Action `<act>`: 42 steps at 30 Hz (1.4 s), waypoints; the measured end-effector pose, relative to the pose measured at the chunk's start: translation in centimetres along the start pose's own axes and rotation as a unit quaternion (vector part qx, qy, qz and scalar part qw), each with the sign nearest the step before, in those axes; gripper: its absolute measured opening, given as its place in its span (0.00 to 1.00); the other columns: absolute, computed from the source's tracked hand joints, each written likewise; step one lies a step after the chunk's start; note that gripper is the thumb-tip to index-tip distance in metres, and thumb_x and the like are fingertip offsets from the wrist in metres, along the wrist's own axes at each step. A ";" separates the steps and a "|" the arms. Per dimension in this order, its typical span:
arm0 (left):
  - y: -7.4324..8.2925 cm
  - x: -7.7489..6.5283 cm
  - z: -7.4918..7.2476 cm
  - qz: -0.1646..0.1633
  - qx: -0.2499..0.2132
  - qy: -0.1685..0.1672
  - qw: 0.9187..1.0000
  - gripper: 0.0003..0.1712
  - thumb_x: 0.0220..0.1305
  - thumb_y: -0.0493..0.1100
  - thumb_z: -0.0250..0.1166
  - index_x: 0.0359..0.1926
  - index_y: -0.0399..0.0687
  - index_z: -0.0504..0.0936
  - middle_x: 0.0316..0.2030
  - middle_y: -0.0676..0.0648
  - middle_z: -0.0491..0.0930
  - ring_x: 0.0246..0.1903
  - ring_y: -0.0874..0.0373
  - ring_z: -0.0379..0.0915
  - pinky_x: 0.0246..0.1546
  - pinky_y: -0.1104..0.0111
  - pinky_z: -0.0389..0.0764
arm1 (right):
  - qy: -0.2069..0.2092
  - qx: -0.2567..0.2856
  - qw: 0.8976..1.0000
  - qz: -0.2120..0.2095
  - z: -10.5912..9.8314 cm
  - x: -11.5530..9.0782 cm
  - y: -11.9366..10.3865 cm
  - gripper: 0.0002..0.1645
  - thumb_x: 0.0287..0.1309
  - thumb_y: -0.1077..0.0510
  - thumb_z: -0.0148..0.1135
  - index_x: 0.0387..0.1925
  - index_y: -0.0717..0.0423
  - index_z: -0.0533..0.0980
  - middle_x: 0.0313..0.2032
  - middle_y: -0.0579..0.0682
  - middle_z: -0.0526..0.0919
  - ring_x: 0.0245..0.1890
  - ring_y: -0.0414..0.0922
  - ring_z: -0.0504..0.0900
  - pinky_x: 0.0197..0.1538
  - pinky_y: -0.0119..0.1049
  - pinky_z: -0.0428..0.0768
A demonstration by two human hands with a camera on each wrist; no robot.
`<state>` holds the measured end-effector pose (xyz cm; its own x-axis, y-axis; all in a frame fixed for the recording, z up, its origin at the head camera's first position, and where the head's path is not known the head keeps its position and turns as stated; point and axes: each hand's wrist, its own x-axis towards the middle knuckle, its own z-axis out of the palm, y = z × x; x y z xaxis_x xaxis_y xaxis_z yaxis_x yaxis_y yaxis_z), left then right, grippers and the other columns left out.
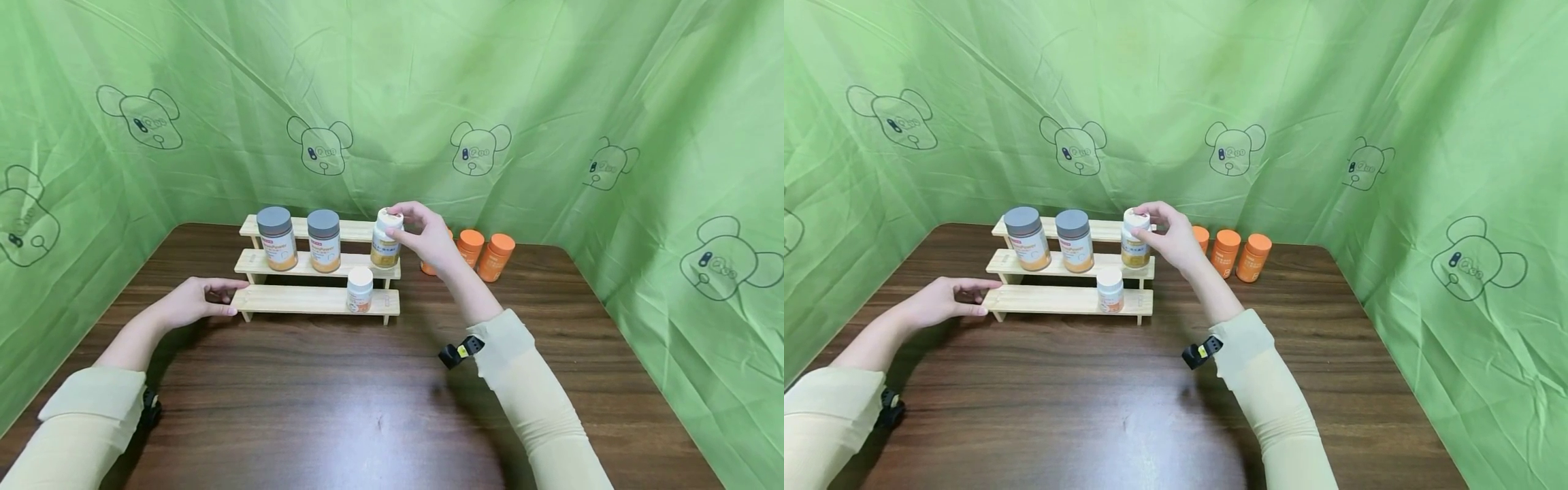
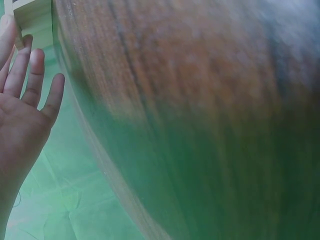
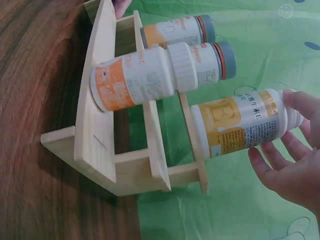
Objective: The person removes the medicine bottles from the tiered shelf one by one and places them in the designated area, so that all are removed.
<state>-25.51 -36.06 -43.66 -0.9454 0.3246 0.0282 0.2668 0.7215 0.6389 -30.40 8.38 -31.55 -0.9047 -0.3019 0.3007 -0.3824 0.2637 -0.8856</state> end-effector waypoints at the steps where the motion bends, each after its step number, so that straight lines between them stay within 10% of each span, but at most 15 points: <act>1: 0.0 0.0 0.0 -0.002 0.000 0.001 1.000 0.33 0.50 0.51 0.73 0.58 0.49 0.77 0.31 0.51 0.80 0.33 0.65 0.73 0.36 0.72 0.69 | 0.000 -0.002 1.000 0.000 -0.3 -0.1 0.0 0.22 0.53 0.55 0.69 0.50 0.50 0.76 0.55 0.46 0.78 0.55 0.47 0.75 0.55 0.48 0.72; 42: -0.1 0.0 0.0 -0.007 -0.003 -0.008 1.000 0.34 0.51 0.51 0.72 0.60 0.49 0.76 0.32 0.50 0.80 0.33 0.64 0.73 0.35 0.71 0.70 | -0.002 -0.008 0.999 0.035 -7.6 -5.0 5.4 0.22 0.53 0.61 0.68 0.50 0.61 0.75 0.52 0.51 0.77 0.56 0.51 0.73 0.58 0.48 0.70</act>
<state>-25.57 -36.15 -43.76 -0.9462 0.3234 0.0073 0.2520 0.7228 0.6435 -29.33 18.29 -35.17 -0.9284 -0.2863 0.2370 -0.3214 0.2980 -0.8988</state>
